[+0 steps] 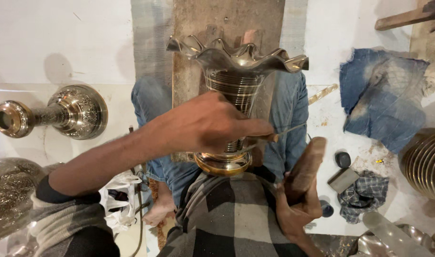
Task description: The person uses a metal chisel and a wooden mallet to engrave a decorative pattern on a silver-colored metal vase. They repeatedly strike the chisel against the vase's surface to create fine lines and details.
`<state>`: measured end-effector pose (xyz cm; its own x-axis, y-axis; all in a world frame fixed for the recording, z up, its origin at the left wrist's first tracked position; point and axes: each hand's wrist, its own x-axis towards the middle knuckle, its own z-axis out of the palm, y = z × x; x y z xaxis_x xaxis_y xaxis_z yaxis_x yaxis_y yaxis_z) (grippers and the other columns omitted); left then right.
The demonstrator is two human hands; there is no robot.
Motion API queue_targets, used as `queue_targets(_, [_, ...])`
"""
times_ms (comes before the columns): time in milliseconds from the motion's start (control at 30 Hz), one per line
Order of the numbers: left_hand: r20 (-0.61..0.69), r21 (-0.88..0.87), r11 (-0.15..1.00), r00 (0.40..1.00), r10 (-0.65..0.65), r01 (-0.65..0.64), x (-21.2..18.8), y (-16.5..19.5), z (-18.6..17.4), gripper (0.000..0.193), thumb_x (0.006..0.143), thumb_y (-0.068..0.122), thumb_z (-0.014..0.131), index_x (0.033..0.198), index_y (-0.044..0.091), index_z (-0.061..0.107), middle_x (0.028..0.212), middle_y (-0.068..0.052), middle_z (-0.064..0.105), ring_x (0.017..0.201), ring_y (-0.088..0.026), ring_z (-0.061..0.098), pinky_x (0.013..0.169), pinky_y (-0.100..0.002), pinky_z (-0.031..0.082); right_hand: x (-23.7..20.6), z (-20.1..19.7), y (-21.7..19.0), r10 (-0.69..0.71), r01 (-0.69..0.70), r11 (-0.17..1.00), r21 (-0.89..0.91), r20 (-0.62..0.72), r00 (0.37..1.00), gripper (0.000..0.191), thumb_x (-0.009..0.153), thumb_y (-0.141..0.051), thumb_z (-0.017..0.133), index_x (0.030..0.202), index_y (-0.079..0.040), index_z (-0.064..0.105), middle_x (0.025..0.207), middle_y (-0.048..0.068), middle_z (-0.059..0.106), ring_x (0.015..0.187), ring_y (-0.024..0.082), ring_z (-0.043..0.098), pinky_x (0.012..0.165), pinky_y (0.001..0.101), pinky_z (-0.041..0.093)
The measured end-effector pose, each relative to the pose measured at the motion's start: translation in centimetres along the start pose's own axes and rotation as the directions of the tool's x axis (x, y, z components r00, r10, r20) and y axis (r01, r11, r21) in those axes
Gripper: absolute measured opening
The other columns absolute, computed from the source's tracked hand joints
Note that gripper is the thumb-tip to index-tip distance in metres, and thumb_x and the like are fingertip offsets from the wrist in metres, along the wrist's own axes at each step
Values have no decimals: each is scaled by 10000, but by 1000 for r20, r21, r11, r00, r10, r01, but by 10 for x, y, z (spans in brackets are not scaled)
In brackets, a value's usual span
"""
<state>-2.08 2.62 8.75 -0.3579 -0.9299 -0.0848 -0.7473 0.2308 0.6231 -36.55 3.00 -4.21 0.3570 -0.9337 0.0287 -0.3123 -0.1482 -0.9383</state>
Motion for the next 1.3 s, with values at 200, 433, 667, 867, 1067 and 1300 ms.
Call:
queue_targets(200, [89,29,987,983,-163,161,0,5,0,774,843,-99,577,1501,298,484,632,-63,639,465,-101,534,364,-249,445,33,0,-19,15,-4,998,-60,176,984,713,822,96,756,1475,152,475,1286,218,657,1141,228,656,981,312,539])
queue_targets(433, [210,81,980,958,-196,183,10,12,-10,763,909,-115,482,1509,355,434,576,-65,593,379,-110,511,300,-235,419,46,-13,-45,-95,105,988,-112,89,991,483,827,30,778,1278,98,617,970,135,727,847,197,723,832,288,591])
queue_targets(667, [156,46,990,978,-141,135,9,10,-5,754,873,-87,544,1475,362,471,549,-36,555,402,-100,514,317,-226,446,53,-25,-56,-335,366,861,-354,147,931,469,748,70,722,1198,110,595,975,260,687,825,274,714,705,336,585])
queue_targets(867, [117,79,964,958,-263,255,-5,9,12,862,848,-120,512,1545,383,456,527,-43,528,364,-123,518,279,-250,454,80,-35,-59,-345,356,934,-21,197,918,637,834,131,709,1416,-82,564,1011,193,695,815,173,730,700,245,598])
queue_targets(1067, [-406,-143,984,900,-157,107,-27,5,39,696,778,-129,583,1382,216,621,828,-57,738,497,-81,601,366,-230,485,132,-68,-80,-325,413,900,-141,417,849,756,712,80,719,1438,-96,597,1188,282,682,900,241,727,726,303,600])
queue_targets(1300, [-696,-247,967,682,-226,69,-33,12,68,700,711,-78,677,1394,50,587,951,-108,769,648,-184,698,586,-338,590,205,-56,-166,-185,526,805,-276,725,664,806,742,-49,778,1501,-186,543,1080,121,716,860,189,704,675,261,602])
